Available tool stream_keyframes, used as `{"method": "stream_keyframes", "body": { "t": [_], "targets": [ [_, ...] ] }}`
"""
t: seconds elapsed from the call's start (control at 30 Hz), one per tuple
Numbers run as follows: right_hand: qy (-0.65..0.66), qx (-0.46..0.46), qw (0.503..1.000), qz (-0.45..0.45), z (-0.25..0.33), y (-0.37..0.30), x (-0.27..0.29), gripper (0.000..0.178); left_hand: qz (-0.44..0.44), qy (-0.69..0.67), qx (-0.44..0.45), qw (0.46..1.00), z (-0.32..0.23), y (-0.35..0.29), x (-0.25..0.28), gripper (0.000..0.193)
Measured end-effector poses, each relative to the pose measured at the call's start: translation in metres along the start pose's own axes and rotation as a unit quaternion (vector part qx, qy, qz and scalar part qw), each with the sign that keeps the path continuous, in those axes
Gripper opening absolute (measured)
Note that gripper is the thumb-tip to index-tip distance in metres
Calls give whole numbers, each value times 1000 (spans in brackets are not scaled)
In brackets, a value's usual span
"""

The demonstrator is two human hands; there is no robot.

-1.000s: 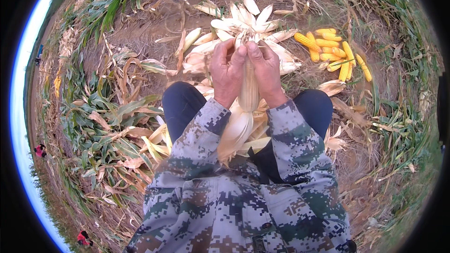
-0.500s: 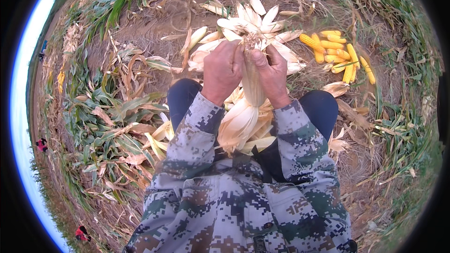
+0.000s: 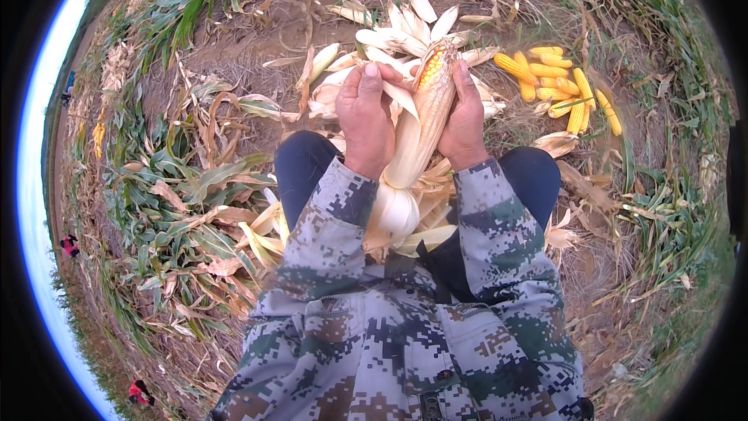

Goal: The person sits on the ground and shucks corn cobs by hand, peeling back the husks to reveal the kernels. The person places the shucked cobs to the side and continues with the next cob.

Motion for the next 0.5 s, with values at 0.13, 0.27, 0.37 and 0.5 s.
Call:
{"method": "stream_keyframes", "body": {
  "t": [0.13, 0.27, 0.37, 0.5],
  "targets": [
    [37, 15, 999, 14, 1, 5, 3, 52, 53, -215, 33, 975, -2, -5, -23, 27],
    [20, 57, 997, -47, 28, 12, 22, 51, 164, -187, 94, 964, -13, -28, -18, 30],
    [17, 122, 987, -104, 59, 21, 36, 55, 155, -96, 140, 973, -12, -56, 19, 29],
    [38, 178, 979, -88, 83, 16, 34, 56, 128, -46, 248, 959, -1, -103, 78, 30]
  ]
}}
Point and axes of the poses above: each hand's wrist, its own y-axis towards the middle knuckle, its own x-axis out of the back of the hand, z = x × y, the point moved 8 cm from there along y, towards the middle knuckle, and after that the axes turned 14 degrees about y, right-handed, at the moved point
